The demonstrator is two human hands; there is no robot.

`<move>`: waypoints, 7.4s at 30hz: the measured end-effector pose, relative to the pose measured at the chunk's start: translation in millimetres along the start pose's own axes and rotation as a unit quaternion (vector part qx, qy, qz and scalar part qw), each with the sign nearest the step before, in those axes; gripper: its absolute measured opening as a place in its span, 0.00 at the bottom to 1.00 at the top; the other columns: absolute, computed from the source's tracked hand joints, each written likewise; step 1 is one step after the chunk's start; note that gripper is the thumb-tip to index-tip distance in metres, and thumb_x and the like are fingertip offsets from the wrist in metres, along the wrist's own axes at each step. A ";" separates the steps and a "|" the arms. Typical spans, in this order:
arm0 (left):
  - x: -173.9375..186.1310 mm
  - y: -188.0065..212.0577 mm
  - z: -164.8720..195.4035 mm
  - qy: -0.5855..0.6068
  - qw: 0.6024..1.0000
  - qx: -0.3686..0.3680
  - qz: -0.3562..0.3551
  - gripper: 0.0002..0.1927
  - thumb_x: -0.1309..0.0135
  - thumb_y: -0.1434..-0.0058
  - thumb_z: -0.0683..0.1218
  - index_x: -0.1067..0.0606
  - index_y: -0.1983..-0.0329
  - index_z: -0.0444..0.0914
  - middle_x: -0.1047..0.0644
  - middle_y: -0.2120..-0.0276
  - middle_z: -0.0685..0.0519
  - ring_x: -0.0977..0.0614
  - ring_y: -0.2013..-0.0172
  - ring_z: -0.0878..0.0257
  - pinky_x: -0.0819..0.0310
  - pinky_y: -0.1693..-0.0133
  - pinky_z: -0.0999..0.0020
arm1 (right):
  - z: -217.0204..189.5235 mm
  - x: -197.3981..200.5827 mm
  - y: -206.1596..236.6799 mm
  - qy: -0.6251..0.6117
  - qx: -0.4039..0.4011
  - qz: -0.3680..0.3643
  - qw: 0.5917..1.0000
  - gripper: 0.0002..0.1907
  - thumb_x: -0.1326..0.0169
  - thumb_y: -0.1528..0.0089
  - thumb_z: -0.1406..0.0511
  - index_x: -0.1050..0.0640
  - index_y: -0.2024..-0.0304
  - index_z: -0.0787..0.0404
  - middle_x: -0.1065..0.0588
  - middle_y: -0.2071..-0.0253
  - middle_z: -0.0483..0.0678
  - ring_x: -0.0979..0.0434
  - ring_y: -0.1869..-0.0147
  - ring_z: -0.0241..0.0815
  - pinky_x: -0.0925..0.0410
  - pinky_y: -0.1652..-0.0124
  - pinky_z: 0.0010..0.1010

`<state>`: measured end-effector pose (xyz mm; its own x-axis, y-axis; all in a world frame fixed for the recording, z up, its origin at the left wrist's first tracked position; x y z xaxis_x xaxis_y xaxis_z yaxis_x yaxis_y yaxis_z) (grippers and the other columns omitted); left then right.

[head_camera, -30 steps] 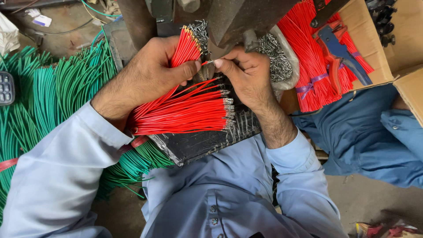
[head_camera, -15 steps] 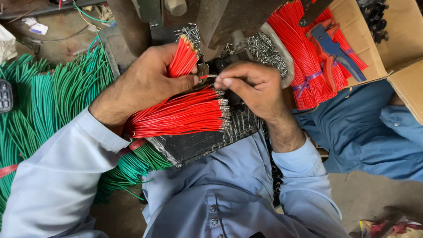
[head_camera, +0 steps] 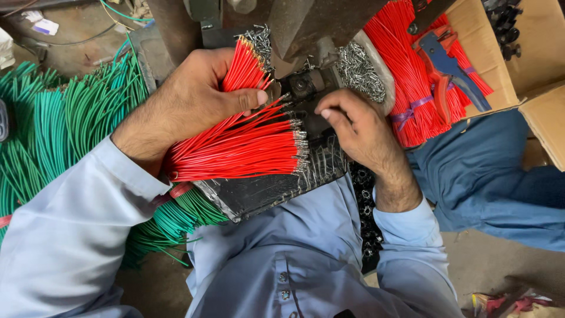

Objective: The person holds a bundle of red insulated wires and repeatedly feeds the stripped end of one wire into a bench-mounted crimping machine, pressing it to attach a metal terminal, then moves the finished wire into the completed bundle. A pile of loose terminals sits beside the machine for repeated use.

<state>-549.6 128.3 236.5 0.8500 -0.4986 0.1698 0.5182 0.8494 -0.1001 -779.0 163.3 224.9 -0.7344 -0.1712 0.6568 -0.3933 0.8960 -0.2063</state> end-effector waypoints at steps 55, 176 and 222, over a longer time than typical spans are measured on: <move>2.9 -1.2 -6.4 0.011 1.000 0.002 0.000 0.09 0.42 0.30 0.45 0.23 0.60 0.34 0.21 0.71 0.59 0.22 0.68 0.73 0.24 0.64 0.74 | 68.4 46.7 -25.6 0.229 -0.057 0.020 0.972 0.05 0.41 0.36 0.72 0.18 0.57 0.66 0.20 0.56 0.54 0.18 0.52 0.51 0.27 0.51 0.39; 6.7 1.0 2.0 -0.054 0.998 -0.010 0.022 0.08 0.43 0.31 0.43 0.23 0.56 0.33 0.24 0.73 0.58 0.25 0.72 0.73 0.27 0.69 0.72 | -9.2 -31.9 -45.9 -0.237 0.046 0.060 0.969 0.05 0.48 0.27 0.73 0.26 0.50 0.71 0.19 0.55 0.50 0.18 0.51 0.36 0.24 0.47 0.27; 5.1 1.2 4.9 -0.066 0.998 -0.012 0.018 0.09 0.43 0.32 0.44 0.22 0.56 0.33 0.21 0.72 0.57 0.25 0.69 0.74 0.25 0.65 0.72 | -8.2 -27.1 -40.7 -0.223 0.066 0.065 0.970 0.06 0.48 0.27 0.73 0.26 0.49 0.71 0.19 0.54 0.52 0.17 0.49 0.38 0.23 0.46 0.29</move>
<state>-545.1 127.7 242.0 0.8490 -0.4398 0.2930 0.4915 0.8608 -0.1319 -738.6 134.8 221.5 -0.9370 -0.2475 0.2465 -0.3280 0.8663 -0.3768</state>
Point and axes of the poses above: each hand's wrist, its own y-axis away from the middle knuckle, its own x-axis out of the back of the hand, z = x × y, the point moved 8 cm from there along -y, towards the middle knuckle
